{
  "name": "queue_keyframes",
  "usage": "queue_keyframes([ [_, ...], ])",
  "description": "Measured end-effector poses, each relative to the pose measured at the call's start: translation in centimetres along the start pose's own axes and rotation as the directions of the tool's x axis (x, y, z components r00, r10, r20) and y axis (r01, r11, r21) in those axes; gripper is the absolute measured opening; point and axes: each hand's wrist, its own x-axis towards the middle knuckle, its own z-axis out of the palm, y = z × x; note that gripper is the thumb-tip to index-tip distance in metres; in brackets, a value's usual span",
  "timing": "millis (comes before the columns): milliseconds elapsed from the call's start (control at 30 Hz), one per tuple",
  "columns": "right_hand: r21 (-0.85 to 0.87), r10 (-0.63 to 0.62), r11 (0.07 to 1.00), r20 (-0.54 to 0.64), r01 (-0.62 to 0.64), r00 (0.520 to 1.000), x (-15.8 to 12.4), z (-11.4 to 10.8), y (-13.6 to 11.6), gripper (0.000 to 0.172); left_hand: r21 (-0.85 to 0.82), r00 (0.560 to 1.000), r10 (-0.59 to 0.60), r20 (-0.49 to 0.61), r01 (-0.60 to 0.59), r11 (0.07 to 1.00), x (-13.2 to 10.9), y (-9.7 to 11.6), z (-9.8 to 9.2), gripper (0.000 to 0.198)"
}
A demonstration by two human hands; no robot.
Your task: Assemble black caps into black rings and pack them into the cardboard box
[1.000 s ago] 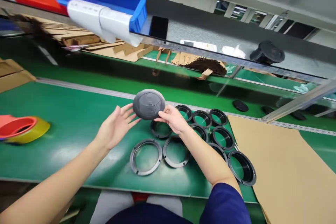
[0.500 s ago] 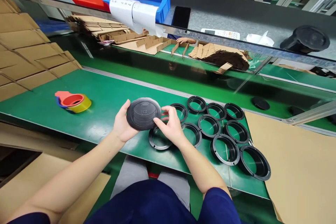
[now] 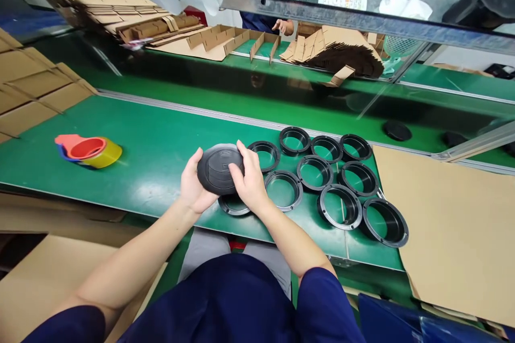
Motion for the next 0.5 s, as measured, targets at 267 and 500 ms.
queue_keyframes([
  [267,-0.233,-0.027,0.972,0.008,0.028,1.0,-1.2,1.6,-0.5,0.126,-0.011,0.993,0.113,-0.036,-0.113,0.993,0.2,-1.6,0.4,0.053],
  [500,-0.034,-0.148,0.987,0.207,0.158,0.967,-0.6,0.0,0.2,0.096,0.003,0.986,0.168,-0.022,-0.168,0.986,0.4,-0.2,0.0,0.051],
])
